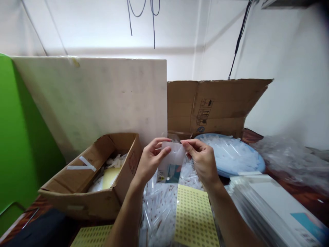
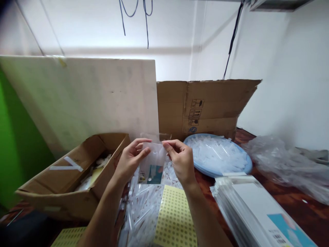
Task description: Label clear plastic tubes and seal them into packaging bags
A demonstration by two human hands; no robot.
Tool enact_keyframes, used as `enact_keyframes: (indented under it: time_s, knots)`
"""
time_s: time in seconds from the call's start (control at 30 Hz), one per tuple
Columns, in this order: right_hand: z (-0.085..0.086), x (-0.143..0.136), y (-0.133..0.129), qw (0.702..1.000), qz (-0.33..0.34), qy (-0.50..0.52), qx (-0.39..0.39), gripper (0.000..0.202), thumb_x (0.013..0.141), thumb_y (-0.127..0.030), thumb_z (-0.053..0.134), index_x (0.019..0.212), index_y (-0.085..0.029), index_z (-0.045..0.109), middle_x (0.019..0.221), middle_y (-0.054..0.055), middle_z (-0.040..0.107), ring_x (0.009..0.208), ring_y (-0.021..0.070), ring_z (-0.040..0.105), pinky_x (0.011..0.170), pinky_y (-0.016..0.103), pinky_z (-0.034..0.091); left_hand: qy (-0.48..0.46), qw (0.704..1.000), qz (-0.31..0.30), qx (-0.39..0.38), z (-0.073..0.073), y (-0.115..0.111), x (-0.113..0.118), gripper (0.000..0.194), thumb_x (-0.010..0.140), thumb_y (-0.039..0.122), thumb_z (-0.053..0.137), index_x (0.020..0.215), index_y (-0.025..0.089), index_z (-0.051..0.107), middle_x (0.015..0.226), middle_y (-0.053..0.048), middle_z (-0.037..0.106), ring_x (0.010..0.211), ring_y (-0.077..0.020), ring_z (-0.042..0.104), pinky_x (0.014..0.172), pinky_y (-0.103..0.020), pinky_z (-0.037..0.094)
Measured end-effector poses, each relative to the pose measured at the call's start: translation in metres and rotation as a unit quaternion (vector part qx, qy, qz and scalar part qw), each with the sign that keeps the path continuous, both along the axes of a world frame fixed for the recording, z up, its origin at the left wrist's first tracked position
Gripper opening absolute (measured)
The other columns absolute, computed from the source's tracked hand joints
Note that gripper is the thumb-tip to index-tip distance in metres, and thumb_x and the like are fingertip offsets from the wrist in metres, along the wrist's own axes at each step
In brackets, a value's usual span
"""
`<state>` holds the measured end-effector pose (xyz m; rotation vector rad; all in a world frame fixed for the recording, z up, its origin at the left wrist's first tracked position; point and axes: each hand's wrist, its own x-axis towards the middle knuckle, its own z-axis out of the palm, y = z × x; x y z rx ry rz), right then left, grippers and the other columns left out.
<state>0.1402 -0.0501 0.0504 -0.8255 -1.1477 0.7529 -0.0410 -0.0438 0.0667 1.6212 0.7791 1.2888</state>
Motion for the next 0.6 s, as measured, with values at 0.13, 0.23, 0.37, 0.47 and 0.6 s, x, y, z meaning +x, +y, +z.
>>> enact_keyframes:
  time_s: [0.13,0.23,0.37,0.47,0.6]
  knots:
    - [0.0,-0.001,0.0,1.0,-0.011,0.003,0.003,0.025,0.081,-0.044,0.081,0.089,-0.021,0.081,0.065,0.001,0.066,0.055,0.013,0.048,0.051,0.027,0.039,-0.038,0.998,0.046,-0.007,-0.001,-0.001,0.009,0.031,0.088,0.041,0.074,0.109,0.02,0.068,0.084,-0.003,0.073,0.071,-0.0146,0.067,0.06,-0.021,0.051]
    - [-0.002,-0.001,0.001,1.0,-0.017,0.016,-0.004,0.027,0.079,-0.045,0.083,0.089,-0.02,0.081,0.063,0.0,0.065,0.053,0.0124,0.048,0.049,0.027,0.037,-0.059,0.996,0.063,-0.016,-0.002,-0.001,0.013,0.032,0.089,0.045,0.072,0.106,0.021,0.06,0.075,0.0,0.072,0.057,-0.0121,0.061,0.05,-0.019,0.044]
    - [-0.003,0.0,0.002,0.999,-0.025,0.028,0.001,0.028,0.078,-0.045,0.084,0.087,-0.019,0.08,0.062,0.0,0.065,0.052,0.0115,0.048,0.047,0.026,0.037,-0.049,0.995,0.088,0.02,-0.002,0.0,0.013,0.031,0.091,0.048,0.07,0.101,0.02,0.06,0.084,-0.003,0.075,0.066,-0.0142,0.066,0.057,-0.021,0.047]
    - [-0.002,0.001,0.002,0.998,-0.034,0.045,0.012,0.028,0.078,-0.044,0.084,0.088,-0.018,0.079,0.06,-0.001,0.063,0.049,0.0111,0.05,0.045,0.024,0.038,-0.033,0.992,0.113,0.045,-0.003,0.002,0.013,0.035,0.088,0.049,0.073,0.103,0.018,0.065,0.095,-0.007,0.076,0.088,-0.0195,0.071,0.076,-0.025,0.053]
    - [0.001,0.0,-0.002,0.998,-0.044,0.04,0.018,0.027,0.08,-0.043,0.082,0.089,-0.018,0.078,0.059,-0.002,0.062,0.048,0.0112,0.052,0.045,0.024,0.041,-0.003,0.998,0.056,-0.013,-0.01,0.005,0.018,0.043,0.086,0.057,0.072,0.099,0.016,0.069,0.094,-0.008,0.076,0.086,-0.0203,0.07,0.075,-0.026,0.053]
